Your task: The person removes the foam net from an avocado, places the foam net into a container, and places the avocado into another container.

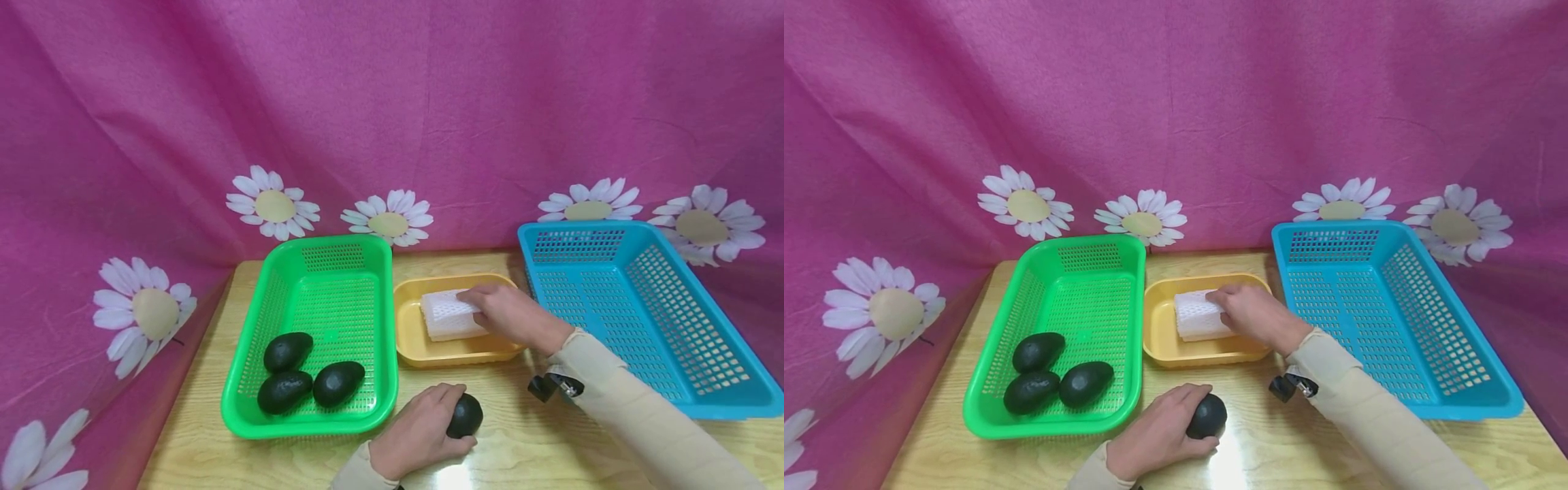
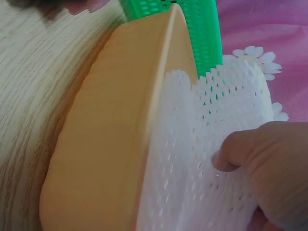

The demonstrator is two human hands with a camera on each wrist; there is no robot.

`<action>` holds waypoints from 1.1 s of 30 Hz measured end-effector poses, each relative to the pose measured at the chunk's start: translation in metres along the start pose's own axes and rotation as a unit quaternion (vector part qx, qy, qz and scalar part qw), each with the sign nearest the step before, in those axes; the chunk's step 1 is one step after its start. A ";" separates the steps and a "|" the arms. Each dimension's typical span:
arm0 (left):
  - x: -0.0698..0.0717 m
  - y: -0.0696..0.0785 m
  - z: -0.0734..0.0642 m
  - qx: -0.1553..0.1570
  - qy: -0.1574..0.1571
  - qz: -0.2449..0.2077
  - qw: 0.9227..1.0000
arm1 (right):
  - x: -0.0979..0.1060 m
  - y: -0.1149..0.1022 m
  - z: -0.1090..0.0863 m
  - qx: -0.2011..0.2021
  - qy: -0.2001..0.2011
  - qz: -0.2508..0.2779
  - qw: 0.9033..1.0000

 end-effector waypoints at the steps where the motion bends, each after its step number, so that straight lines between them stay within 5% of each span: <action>1: 0.000 0.000 0.000 -0.001 0.001 0.000 1.000 | -0.002 0.000 0.000 0.002 -0.007 -0.001 1.000; 15: 0.001 0.001 -0.001 -0.006 0.006 0.012 1.000 | -0.021 -0.003 -0.004 0.002 -0.080 -0.012 0.997; 25: 0.000 0.001 -0.001 -0.008 0.004 0.003 1.000 | -0.033 0.001 -0.008 -0.024 -0.142 0.032 0.989; 33: 0.002 0.002 -0.001 -0.006 0.007 0.011 1.000 | -0.035 -0.001 -0.008 -0.008 -0.144 0.036 0.989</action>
Point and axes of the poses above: each hand's wrist, its own z-axis towards the middle knuckle, its own x-axis out of the back of the hand, y = z × x, the point moved 9 cm from there along z, towards the middle knuckle, and after that the axes turned 6 degrees about -y, right-handed, at the moved point
